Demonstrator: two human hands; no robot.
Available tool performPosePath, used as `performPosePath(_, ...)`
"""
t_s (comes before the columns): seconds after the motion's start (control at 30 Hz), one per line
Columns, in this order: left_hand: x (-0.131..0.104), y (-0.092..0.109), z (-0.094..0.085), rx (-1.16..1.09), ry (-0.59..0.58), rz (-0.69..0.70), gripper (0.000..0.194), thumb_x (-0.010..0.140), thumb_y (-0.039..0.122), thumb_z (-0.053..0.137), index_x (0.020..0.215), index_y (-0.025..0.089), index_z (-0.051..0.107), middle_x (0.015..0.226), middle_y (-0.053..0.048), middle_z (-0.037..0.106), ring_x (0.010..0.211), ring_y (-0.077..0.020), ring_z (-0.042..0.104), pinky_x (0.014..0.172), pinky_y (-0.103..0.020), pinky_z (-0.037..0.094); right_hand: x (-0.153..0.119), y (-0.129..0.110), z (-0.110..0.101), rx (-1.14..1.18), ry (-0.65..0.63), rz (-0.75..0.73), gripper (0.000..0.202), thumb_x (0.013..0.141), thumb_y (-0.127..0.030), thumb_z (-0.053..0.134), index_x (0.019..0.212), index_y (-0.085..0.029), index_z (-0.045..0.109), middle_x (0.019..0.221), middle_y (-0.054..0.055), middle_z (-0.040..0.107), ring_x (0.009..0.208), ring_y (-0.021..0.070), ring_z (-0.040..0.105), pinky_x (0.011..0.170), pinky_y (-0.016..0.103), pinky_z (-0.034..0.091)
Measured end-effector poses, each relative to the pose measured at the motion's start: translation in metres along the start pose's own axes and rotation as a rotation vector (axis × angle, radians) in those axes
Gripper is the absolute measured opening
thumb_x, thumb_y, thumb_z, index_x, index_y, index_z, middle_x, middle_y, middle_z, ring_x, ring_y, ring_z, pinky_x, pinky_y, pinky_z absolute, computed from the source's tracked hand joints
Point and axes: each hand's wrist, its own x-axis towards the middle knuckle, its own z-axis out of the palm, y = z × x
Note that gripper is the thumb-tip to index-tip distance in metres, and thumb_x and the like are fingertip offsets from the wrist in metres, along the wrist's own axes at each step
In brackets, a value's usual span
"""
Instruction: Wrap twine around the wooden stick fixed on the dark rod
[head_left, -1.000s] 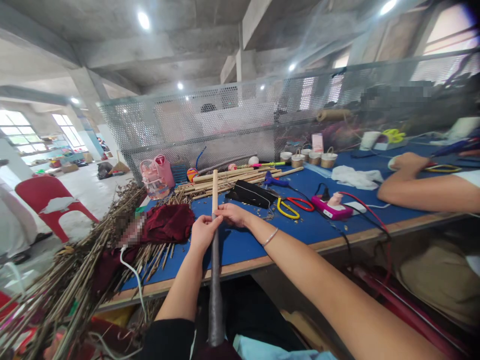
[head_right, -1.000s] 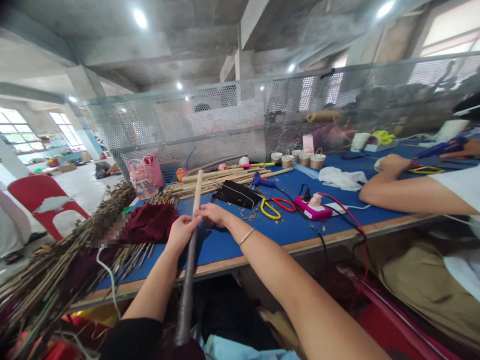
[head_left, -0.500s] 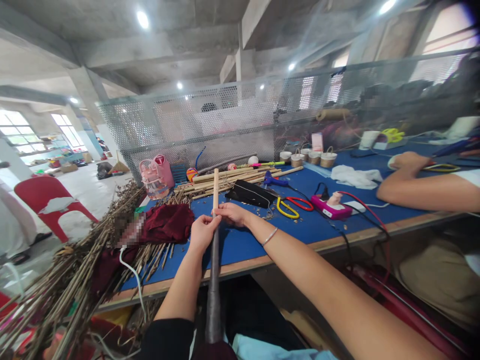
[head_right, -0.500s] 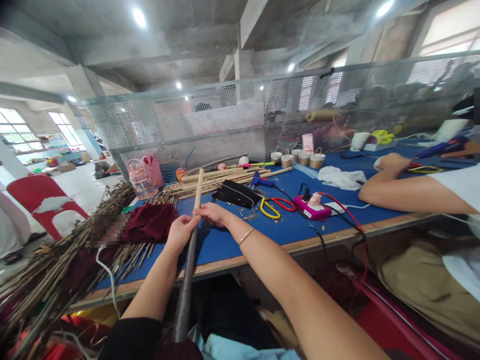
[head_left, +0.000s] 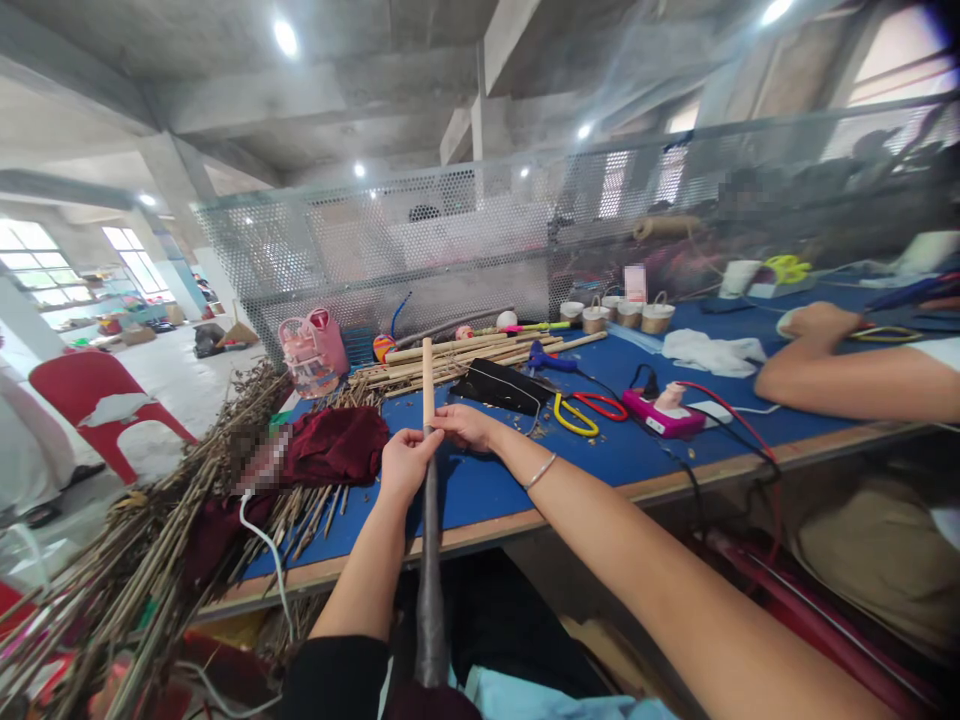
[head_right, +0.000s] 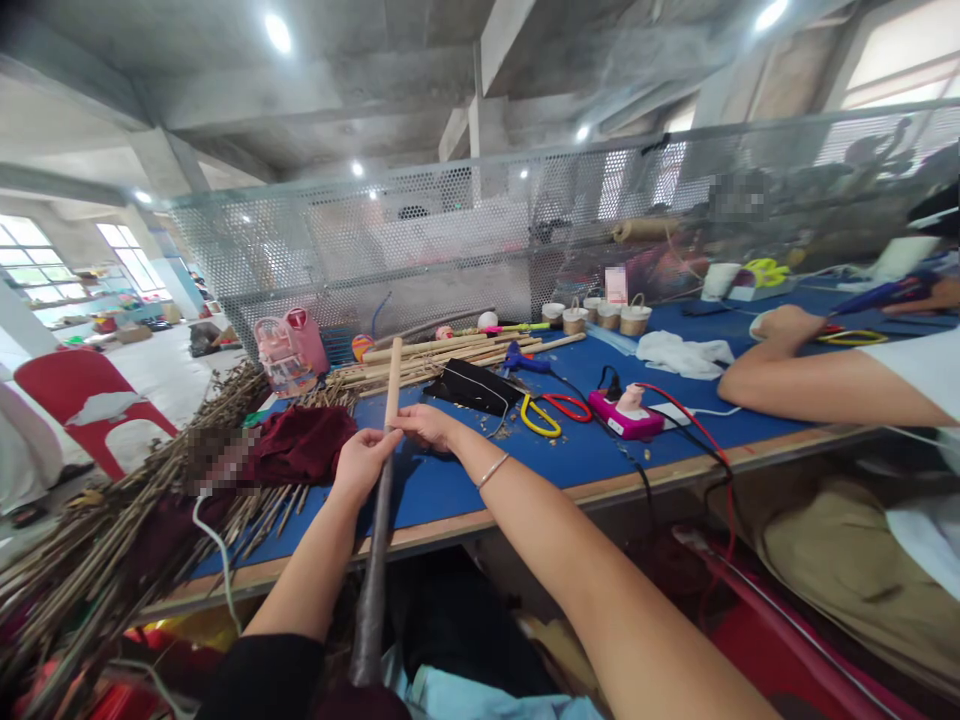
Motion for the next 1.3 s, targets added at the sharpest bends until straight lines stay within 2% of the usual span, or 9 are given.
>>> performPosePath(0.2,0.005,-0.005,0.000,-0.014,0.098,0.075,0.041,0.063,0.040,0.069,0.093,0.019,0.050,0.051,0.009,0.047,0.041,-0.0074,0.043,0.043,-0.018,0.031,-0.002,-0.004,0.006,0.040,0.057,0.031,0.027,0.069,-0.034,0.065,0.078,-0.018,0.045,0.043,-0.011,0.034,0.032,0.0033,0.023,0.031,0.016,0.011)
performPosePath(0.4,0.005,-0.005,0.000,-0.011,0.104,0.103,0.036,0.064,0.038,0.068,0.088,0.020,0.049,0.049,0.009,0.047,0.040,-0.0076,0.043,0.041,-0.018,0.030,-0.002,-0.005,0.005,0.044,0.064,0.017,0.022,0.068,-0.028,0.063,0.081,-0.017,0.049,0.042,-0.011,0.033,0.032,0.0029,0.020,0.032,0.017,0.010)
performPosePath(0.73,0.003,-0.002,0.002,-0.029,0.083,0.119,0.032,0.065,0.039,0.066,0.083,0.020,0.049,0.049,0.008,0.049,0.038,-0.0077,0.042,0.040,-0.019,0.029,-0.002,-0.005,0.004,-0.038,0.107,0.035,0.022,0.065,-0.031,0.063,0.076,-0.016,0.052,0.043,-0.010,0.032,0.034,0.0033,0.022,0.033,0.017,0.013)
performPosePath(0.83,0.005,-0.004,-0.001,-0.023,0.120,0.126,0.031,0.064,0.038,0.067,0.083,0.020,0.049,0.049,0.009,0.048,0.039,-0.0077,0.042,0.041,-0.019,0.030,0.000,-0.007,0.003,-0.124,0.262,0.012,0.022,0.064,-0.031,0.065,0.075,-0.016,0.054,0.044,-0.008,0.036,0.036,0.0048,0.026,0.035,0.018,0.018)
performPosePath(0.97,0.009,-0.007,-0.007,-0.011,0.222,0.131,0.030,0.065,0.039,0.066,0.081,0.020,0.049,0.050,0.008,0.047,0.042,-0.0080,0.044,0.045,-0.019,0.033,-0.003,-0.015,-0.016,-0.232,0.683,-0.076,0.019,0.072,-0.034,0.056,0.080,-0.017,0.054,0.055,-0.003,0.044,0.047,0.0095,0.040,0.042,0.020,0.027)
performPosePath(1.07,0.011,-0.008,-0.008,-0.001,0.241,0.129,0.031,0.064,0.039,0.067,0.081,0.020,0.050,0.051,0.008,0.048,0.043,-0.0083,0.045,0.045,-0.019,0.034,-0.011,-0.021,-0.036,-0.299,1.032,-0.133,0.027,0.077,-0.035,0.047,0.096,-0.016,0.050,0.084,0.007,0.056,0.078,0.0184,0.052,0.059,0.025,0.037)
performPosePath(1.17,0.011,-0.008,-0.006,0.010,0.238,0.126,0.031,0.063,0.039,0.067,0.081,0.020,0.051,0.051,0.007,0.050,0.043,-0.0090,0.046,0.045,-0.020,0.034,-0.015,-0.022,-0.040,-0.489,1.288,-0.292,0.040,0.075,-0.038,0.051,0.108,-0.016,0.046,0.112,0.014,0.050,0.108,0.0260,0.043,0.080,0.033,0.037)
performPosePath(1.23,0.010,-0.007,-0.004,0.020,0.231,0.131,0.030,0.063,0.040,0.068,0.078,0.019,0.052,0.051,0.006,0.051,0.044,-0.0095,0.047,0.046,-0.020,0.034,-0.010,-0.019,-0.030,-0.597,1.246,-0.455,0.038,0.076,-0.040,0.052,0.105,-0.015,0.048,0.111,0.014,0.051,0.108,0.0250,0.043,0.086,0.035,0.036)
performPosePath(1.3,0.008,-0.006,-0.001,0.033,0.216,0.141,0.030,0.062,0.040,0.069,0.075,0.019,0.053,0.052,0.005,0.052,0.045,-0.0100,0.048,0.046,-0.020,0.034,-0.002,-0.014,-0.013,-0.546,0.980,-0.540,0.036,0.079,-0.042,0.050,0.103,-0.016,0.048,0.104,0.011,0.053,0.097,0.0204,0.049,0.082,0.031,0.039)
